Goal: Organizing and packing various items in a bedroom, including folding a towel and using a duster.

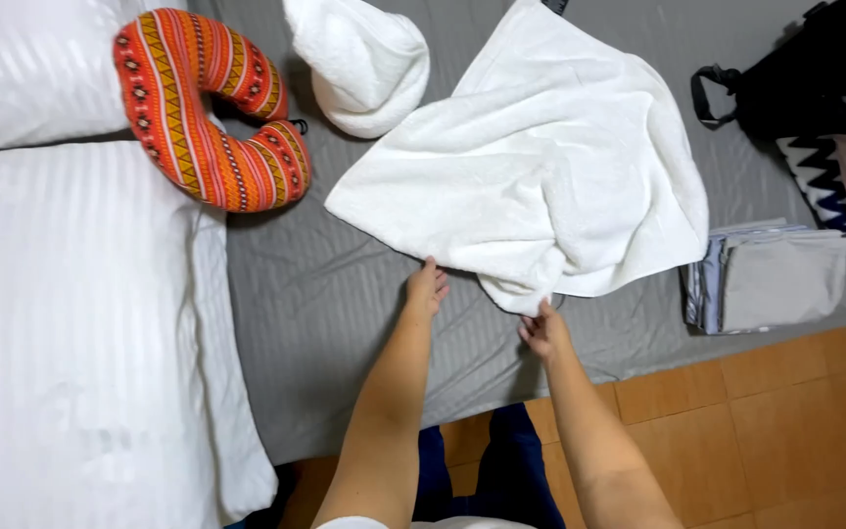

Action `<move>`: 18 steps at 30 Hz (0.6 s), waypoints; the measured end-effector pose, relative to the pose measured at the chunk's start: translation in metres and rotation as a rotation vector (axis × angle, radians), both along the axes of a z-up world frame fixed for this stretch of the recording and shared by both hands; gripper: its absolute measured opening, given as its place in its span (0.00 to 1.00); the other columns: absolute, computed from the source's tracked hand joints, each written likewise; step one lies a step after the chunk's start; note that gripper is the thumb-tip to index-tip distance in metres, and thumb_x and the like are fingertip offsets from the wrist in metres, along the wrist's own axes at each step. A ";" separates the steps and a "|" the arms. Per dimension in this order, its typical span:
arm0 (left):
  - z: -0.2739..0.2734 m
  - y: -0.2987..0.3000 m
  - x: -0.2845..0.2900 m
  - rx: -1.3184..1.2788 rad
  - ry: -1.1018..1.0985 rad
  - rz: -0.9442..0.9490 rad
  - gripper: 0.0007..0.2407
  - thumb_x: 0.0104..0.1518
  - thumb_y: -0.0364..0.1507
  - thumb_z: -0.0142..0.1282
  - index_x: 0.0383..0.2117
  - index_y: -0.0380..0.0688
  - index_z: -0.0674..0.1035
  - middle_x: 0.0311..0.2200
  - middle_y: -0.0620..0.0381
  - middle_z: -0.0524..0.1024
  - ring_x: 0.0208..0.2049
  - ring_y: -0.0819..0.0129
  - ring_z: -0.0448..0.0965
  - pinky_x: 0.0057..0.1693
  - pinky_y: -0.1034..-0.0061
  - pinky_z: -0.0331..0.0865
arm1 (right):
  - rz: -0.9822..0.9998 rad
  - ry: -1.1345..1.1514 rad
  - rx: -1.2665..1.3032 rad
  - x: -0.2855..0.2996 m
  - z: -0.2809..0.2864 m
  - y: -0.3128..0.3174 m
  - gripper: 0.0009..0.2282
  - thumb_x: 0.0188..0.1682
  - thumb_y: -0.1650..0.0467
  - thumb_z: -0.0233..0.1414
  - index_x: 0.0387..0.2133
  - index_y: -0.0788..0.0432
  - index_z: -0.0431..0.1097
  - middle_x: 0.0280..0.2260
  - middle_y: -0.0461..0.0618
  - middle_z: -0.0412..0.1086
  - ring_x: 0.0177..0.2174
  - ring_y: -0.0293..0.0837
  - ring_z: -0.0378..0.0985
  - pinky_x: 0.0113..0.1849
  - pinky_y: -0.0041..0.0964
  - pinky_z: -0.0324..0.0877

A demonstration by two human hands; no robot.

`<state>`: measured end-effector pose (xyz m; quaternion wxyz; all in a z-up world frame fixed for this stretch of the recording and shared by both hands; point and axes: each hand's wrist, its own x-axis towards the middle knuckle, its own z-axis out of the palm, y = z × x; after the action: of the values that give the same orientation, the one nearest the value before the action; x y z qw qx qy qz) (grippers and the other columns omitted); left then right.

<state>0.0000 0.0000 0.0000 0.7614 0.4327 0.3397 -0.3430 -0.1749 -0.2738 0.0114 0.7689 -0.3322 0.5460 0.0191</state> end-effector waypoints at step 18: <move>0.059 -0.026 0.016 -0.018 -0.296 0.730 0.15 0.66 0.29 0.47 0.56 0.35 0.73 0.50 0.42 0.78 0.47 0.49 0.81 0.53 0.56 0.77 | 0.755 -0.510 -0.356 -0.032 0.373 -0.100 0.20 0.52 0.73 0.52 0.59 0.54 0.61 0.50 0.46 0.71 0.43 0.40 0.76 0.41 0.37 0.76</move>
<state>0.0164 -0.0258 0.0585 0.8777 0.3215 0.3550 0.0137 -0.2072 -0.3741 0.3840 0.7487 -0.6274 0.1764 0.1211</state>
